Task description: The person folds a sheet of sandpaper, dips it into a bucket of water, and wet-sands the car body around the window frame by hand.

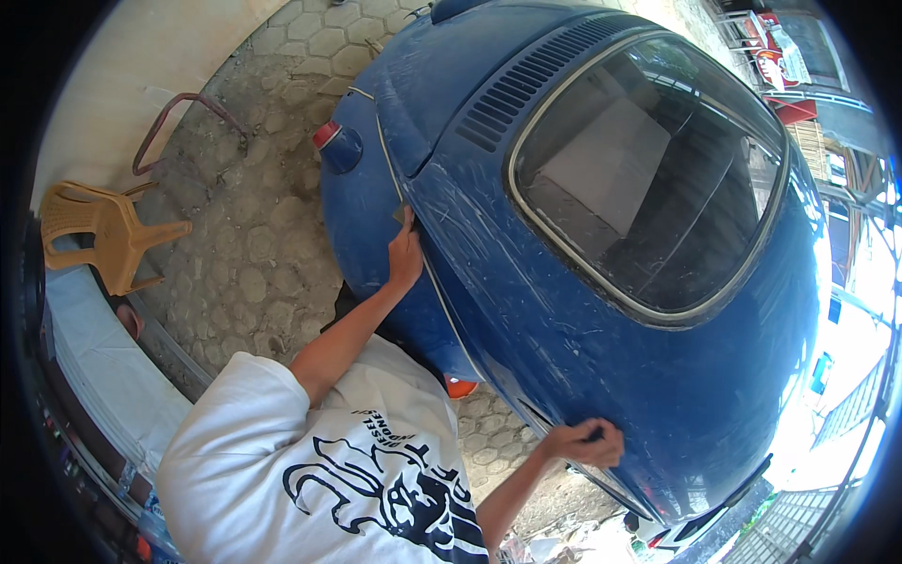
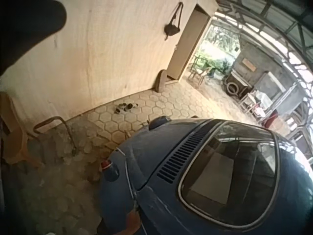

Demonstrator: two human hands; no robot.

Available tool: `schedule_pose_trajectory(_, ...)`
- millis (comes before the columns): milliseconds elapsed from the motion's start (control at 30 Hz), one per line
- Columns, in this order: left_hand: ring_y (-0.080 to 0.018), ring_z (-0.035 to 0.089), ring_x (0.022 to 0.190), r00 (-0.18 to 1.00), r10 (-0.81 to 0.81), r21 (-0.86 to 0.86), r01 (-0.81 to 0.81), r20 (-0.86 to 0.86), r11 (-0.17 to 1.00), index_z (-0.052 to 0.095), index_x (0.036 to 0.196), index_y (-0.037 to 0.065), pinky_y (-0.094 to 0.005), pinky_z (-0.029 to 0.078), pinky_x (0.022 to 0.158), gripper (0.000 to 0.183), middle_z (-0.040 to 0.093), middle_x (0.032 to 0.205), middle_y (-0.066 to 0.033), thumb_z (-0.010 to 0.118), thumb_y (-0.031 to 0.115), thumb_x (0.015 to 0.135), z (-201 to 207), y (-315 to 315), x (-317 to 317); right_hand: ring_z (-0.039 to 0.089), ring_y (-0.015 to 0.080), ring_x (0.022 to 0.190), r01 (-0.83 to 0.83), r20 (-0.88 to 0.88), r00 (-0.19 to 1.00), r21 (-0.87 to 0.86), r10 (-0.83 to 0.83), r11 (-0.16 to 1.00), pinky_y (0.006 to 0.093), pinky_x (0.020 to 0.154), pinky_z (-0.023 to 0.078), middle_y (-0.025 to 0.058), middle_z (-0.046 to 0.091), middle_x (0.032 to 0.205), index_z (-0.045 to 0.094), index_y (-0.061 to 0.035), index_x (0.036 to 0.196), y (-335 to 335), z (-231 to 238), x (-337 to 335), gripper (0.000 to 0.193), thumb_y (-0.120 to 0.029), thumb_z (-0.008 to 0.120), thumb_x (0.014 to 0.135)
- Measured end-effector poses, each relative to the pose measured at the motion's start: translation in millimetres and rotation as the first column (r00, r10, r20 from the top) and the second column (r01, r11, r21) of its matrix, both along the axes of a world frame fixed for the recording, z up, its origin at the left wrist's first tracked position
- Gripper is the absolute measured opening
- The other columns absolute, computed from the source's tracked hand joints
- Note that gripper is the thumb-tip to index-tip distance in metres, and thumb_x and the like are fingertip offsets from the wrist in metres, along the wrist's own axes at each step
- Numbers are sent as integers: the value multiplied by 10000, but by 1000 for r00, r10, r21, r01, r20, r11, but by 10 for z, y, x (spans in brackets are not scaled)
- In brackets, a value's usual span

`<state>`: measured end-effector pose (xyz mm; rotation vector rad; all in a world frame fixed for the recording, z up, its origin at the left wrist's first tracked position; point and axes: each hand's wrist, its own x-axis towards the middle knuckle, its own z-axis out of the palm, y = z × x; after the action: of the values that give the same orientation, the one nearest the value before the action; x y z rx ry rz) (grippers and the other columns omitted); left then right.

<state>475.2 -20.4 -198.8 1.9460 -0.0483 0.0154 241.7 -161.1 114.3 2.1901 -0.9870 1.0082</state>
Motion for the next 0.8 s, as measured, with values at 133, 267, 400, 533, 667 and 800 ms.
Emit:
schedule_pose_trajectory(133,-324,643,850,952,-137,-53,128,-273,990,326,1471,52,-379,464,788,527,662,1060,-217,350,136,952,327,28,264,501,178,903,-265,-268,903,269,336,926,367,828,256,-69,601,879,696,-262,792,559,-668,559,86,-272,624,837)
schedule_pose_trajectory(267,-303,631,798,772,0,-47,-38,-635,998,330,1475,70,-366,467,782,526,654,1042,-225,331,155,956,532,-26,579,485,130,905,-336,-265,887,190,378,922,345,844,238,-129,612,882,743,-283,856,661,-1030,960,179,-165,670,744)
schedule_pose_trajectory(400,-270,569,668,919,-32,-37,19,-392,999,343,1473,87,-385,454,716,525,609,769,-188,342,188,958,237,-5,105,492,132,912,-384,-263,847,299,462,874,344,852,234,-123,617,877,744,-284,864,717,-1040,956,217,-143,679,712)
schedule_pose_trajectory(533,-310,618,778,819,-105,-92,64,-564,994,354,1468,95,-391,460,779,511,640,882,-227,347,200,968,455,86,456,516,151,917,-374,-278,827,378,489,847,346,845,250,-91,627,916,748,-246,876,746,-937,945,198,-133,678,729)
schedule_pose_trajectory(667,-348,609,1026,787,24,-73,-88,-616,993,355,1464,86,-385,435,897,500,628,1086,-268,349,220,983,305,-11,669,514,228,1033,-297,-182,820,675,543,675,420,913,316,22,578,1041,729,-173,910,829,-543,805,222,-49,689,731)
schedule_pose_trajectory(800,-359,593,1084,920,-3,-74,-28,-391,997,332,1466,57,-373,422,931,507,614,1137,-270,336,232,990,293,-103,-45,501,249,1026,-218,-133,929,558,345,801,433,882,354,47,569,1014,711,-112,882,697,53,482,145,-30,680,766)
